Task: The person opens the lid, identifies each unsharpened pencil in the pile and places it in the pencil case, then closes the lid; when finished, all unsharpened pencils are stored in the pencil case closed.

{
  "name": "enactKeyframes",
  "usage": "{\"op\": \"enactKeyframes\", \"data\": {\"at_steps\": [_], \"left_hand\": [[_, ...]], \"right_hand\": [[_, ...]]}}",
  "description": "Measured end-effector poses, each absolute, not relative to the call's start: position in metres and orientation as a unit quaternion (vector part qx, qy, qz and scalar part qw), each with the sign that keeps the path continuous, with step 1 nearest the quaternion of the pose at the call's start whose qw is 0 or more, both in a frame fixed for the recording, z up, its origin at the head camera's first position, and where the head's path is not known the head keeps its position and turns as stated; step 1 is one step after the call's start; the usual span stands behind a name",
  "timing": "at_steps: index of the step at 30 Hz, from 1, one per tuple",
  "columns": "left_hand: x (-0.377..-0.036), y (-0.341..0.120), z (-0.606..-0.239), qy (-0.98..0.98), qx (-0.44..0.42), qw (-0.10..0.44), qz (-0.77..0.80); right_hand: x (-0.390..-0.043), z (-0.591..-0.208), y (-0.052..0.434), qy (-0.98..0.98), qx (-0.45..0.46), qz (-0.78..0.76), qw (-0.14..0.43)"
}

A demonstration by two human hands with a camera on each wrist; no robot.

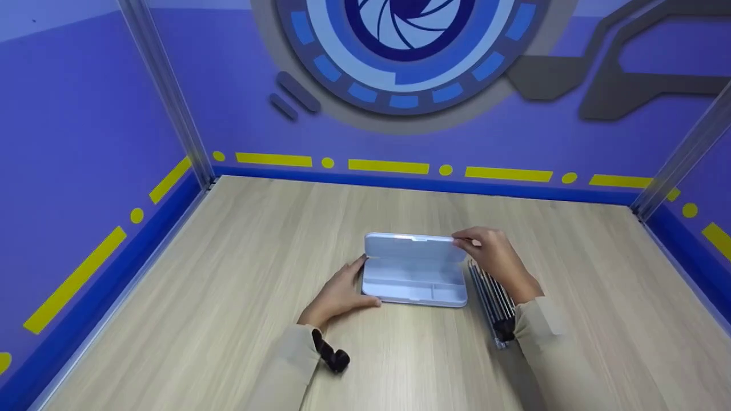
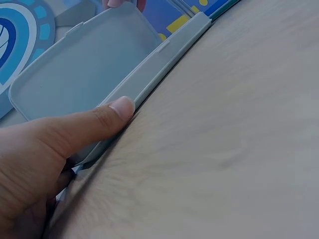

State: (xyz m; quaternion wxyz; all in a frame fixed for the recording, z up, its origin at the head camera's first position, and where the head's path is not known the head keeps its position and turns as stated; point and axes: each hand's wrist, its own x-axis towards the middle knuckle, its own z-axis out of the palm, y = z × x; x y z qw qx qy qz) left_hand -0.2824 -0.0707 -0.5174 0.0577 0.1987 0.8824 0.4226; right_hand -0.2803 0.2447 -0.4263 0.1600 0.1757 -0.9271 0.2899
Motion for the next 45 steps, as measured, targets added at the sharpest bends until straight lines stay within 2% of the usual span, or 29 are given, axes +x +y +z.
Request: {"op": "enactKeyframes", "data": {"at_steps": [4, 8, 14, 21, 31, 45], "left_hand": [[-0.281, -0.071, -0.516, 0.883, 0.191, 0.071, 0.422], [-0.281, -0.071, -0.514, 0.883, 0.186, 0.074, 0.425], [-0.281, -0.071, -0.515, 0.884, 0.178, 0.078, 0.426], [-0.281, -0.069, -0.515, 0.888, 0.191, 0.073, 0.411], [-0.282, -0.07, -0.516, 0.892, 0.211, 0.058, 0.397], [-0.281, -0.07, -0.516, 0.89, 0.207, 0.054, 0.403]], "right_hand": [[-0.285, -0.431, 0.242, -0.919, 0.145, 0.323, 0.173], [-0.289, -0.433, 0.24, -0.911, 0.094, 0.37, 0.156], [-0.296, -0.437, 0.242, -0.861, 0.009, 0.506, 0.06], [-0.305, -0.448, 0.248, -0.773, 0.04, 0.632, -0.043], [-0.32, -0.46, 0.253, -0.749, 0.013, 0.647, -0.142], [-0.335, -0.472, 0.255, -0.776, -0.037, 0.599, -0.196]]}}
